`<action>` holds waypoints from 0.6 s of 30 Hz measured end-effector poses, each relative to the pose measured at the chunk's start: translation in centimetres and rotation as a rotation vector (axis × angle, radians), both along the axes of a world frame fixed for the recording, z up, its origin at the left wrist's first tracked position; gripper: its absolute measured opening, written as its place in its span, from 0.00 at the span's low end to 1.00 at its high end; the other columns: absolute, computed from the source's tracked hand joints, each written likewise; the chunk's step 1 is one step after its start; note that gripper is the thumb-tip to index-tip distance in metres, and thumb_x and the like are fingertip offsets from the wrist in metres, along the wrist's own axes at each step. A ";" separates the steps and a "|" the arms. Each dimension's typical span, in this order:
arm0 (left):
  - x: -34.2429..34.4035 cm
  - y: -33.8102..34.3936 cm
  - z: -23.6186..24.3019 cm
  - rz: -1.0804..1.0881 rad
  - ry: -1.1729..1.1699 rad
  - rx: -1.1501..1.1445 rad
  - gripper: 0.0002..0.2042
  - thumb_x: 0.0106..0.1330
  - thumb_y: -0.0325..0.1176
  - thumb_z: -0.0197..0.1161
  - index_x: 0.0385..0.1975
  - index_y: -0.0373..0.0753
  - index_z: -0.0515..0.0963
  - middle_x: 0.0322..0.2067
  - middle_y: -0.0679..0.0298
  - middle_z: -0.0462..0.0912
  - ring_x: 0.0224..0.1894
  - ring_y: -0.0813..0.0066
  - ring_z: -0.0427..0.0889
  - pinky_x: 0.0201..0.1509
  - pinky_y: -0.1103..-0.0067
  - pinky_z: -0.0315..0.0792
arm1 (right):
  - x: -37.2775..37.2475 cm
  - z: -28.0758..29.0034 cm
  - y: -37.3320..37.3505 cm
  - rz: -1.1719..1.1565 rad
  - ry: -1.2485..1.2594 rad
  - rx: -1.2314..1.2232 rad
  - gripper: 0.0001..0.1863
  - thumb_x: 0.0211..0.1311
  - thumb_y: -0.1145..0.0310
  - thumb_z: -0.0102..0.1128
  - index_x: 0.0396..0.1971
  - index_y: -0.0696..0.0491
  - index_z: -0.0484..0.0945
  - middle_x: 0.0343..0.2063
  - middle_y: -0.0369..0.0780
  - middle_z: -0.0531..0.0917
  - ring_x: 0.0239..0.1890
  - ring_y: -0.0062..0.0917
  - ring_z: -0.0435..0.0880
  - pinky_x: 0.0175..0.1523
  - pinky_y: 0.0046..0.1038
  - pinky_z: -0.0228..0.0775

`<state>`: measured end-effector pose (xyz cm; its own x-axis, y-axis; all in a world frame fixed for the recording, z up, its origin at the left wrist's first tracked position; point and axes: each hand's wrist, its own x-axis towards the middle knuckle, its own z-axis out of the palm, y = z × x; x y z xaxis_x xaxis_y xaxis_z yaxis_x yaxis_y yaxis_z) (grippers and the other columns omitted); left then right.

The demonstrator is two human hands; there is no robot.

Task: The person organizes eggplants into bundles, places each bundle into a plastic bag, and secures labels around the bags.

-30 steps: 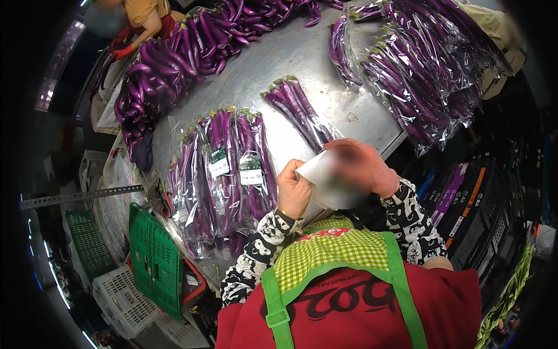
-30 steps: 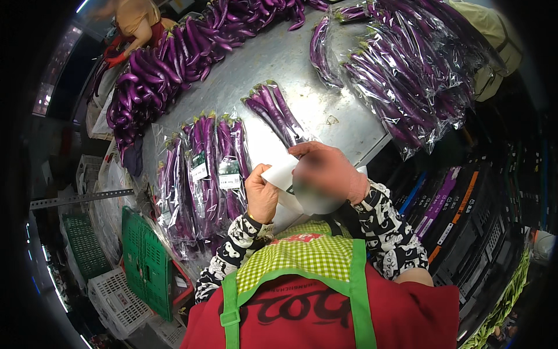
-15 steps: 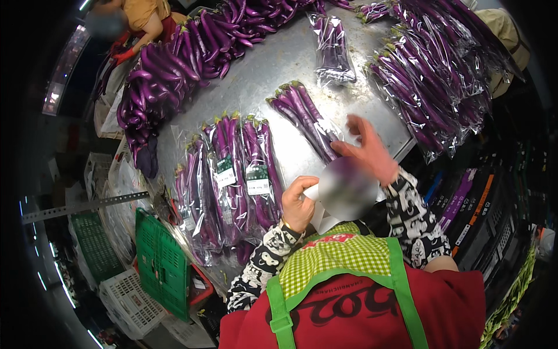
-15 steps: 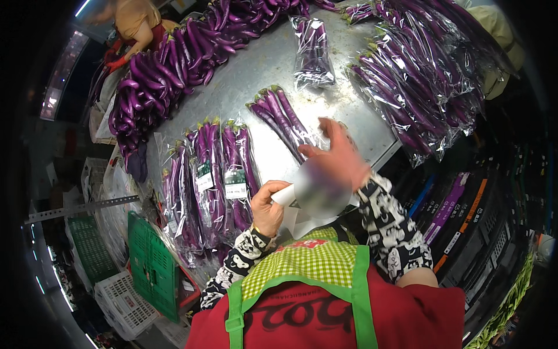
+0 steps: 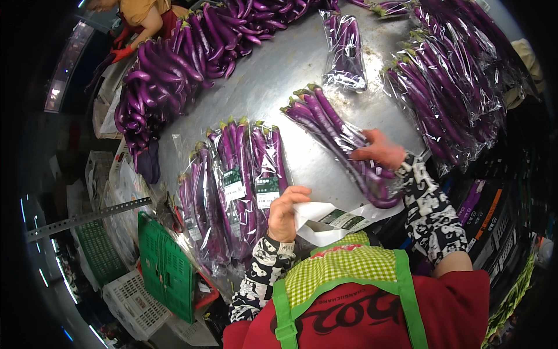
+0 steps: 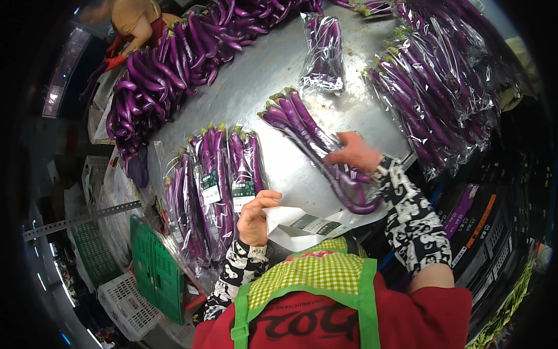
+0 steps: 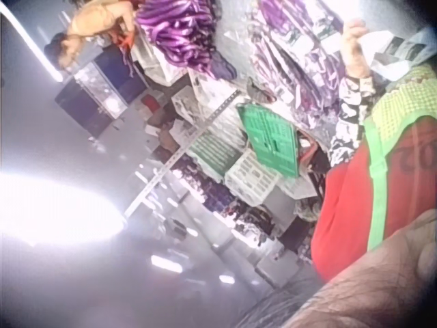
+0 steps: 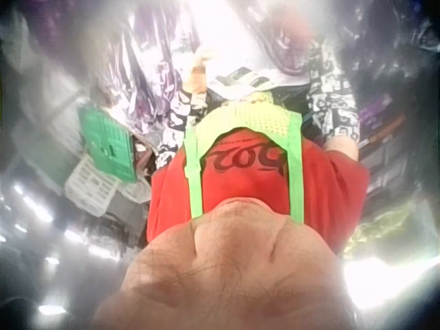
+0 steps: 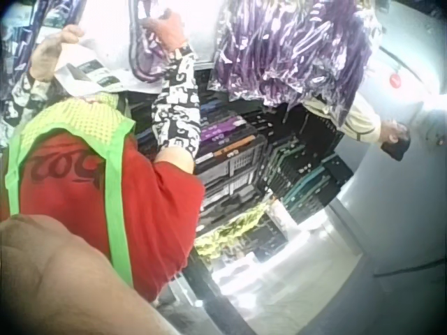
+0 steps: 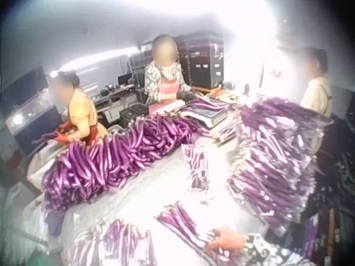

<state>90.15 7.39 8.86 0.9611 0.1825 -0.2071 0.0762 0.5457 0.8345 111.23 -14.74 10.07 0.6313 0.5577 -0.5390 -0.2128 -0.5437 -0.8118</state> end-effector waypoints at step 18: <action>-0.4 -0.6 5.7 0.127 0.091 -0.121 0.16 0.60 0.35 0.58 0.42 0.29 0.74 0.38 0.57 0.81 0.39 0.74 0.80 0.47 0.78 0.73 | -9.1 11.0 -7.8 0.603 0.053 0.183 0.23 0.49 0.58 0.68 0.37 0.62 0.74 0.29 0.47 0.76 0.33 0.38 0.77 0.37 0.33 0.68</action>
